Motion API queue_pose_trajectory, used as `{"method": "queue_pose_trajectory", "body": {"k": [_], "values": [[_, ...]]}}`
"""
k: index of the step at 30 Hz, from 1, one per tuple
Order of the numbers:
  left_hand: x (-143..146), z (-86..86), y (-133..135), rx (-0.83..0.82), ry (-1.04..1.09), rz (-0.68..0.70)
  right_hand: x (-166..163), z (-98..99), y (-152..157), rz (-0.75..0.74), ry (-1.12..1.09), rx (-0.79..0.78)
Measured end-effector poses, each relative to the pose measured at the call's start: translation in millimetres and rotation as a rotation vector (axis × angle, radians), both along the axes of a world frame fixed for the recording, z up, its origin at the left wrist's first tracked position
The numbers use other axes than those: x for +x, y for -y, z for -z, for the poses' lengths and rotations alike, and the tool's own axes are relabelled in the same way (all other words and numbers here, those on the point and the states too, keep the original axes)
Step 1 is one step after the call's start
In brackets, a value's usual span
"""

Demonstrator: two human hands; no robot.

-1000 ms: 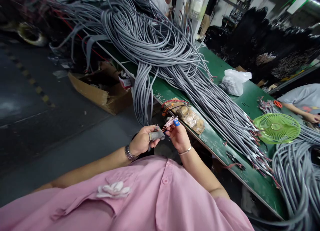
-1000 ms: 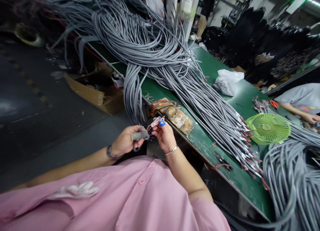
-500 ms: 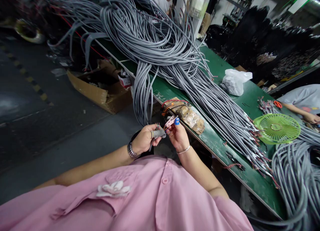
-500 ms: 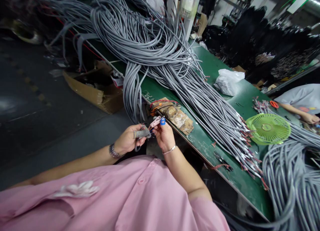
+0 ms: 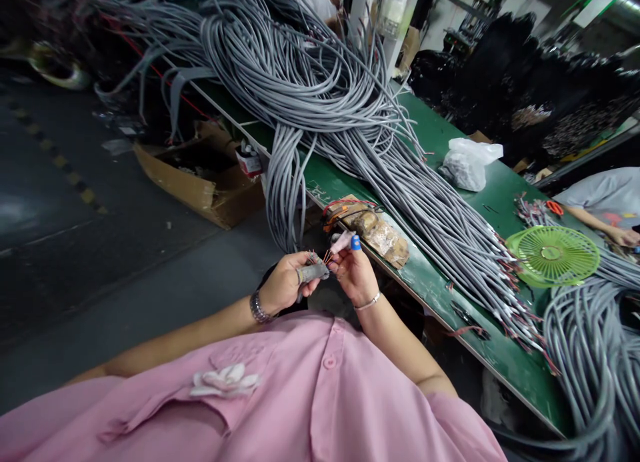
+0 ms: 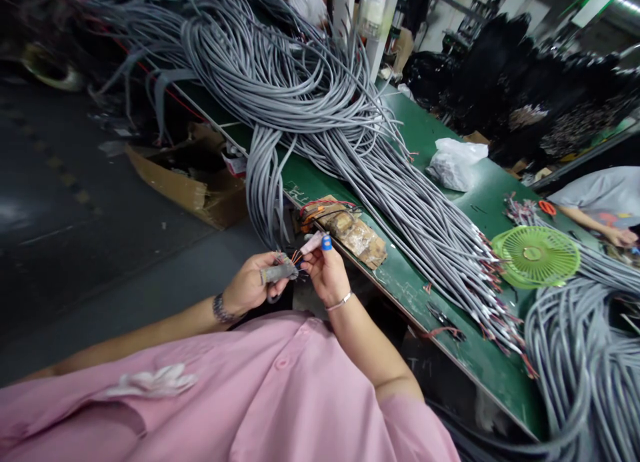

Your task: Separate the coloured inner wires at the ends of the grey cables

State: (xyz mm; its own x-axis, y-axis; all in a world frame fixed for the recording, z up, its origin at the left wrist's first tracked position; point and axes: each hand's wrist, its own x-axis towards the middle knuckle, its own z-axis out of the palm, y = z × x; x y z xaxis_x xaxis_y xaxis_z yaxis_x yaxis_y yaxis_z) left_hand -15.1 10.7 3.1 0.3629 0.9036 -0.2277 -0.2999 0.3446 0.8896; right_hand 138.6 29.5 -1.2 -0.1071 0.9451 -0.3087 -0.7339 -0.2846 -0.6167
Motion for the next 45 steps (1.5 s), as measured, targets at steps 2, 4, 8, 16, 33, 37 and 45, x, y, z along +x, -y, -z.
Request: {"method": "queue_pose_trajectory", "body": {"k": [2, 4, 8, 16, 33, 37, 45], "values": [[-1, -2.4, 2, 0.000, -0.001, -0.001, 1, -1.4, 1, -0.005, 0.013, 0.020], [-2, -3.6, 2, 0.002, -0.003, -0.009, 1, -3.4, 3, -0.003, 0.048, 0.033], [0, -0.4, 0, -0.011, -0.004, -0.046, 1, -6.1, 4, 0.012, 0.119, 0.049], [6, 6.0, -2, 0.000, -0.007, -0.090, 0, -0.5, 0, 0.019, 0.168, 0.103], [9, 10.1, -2, 0.006, -0.022, -0.104, -7, 3.4, -13, 0.045, 0.098, 0.046], [10, 11.3, -2, 0.008, -0.033, -0.097, -8, 4.9, -13, 0.048, 0.098, 0.033], [2, 7.5, 2, 0.018, -0.010, -0.104, -1, 0.0, -8, -0.034, 0.029, -0.012]]}}
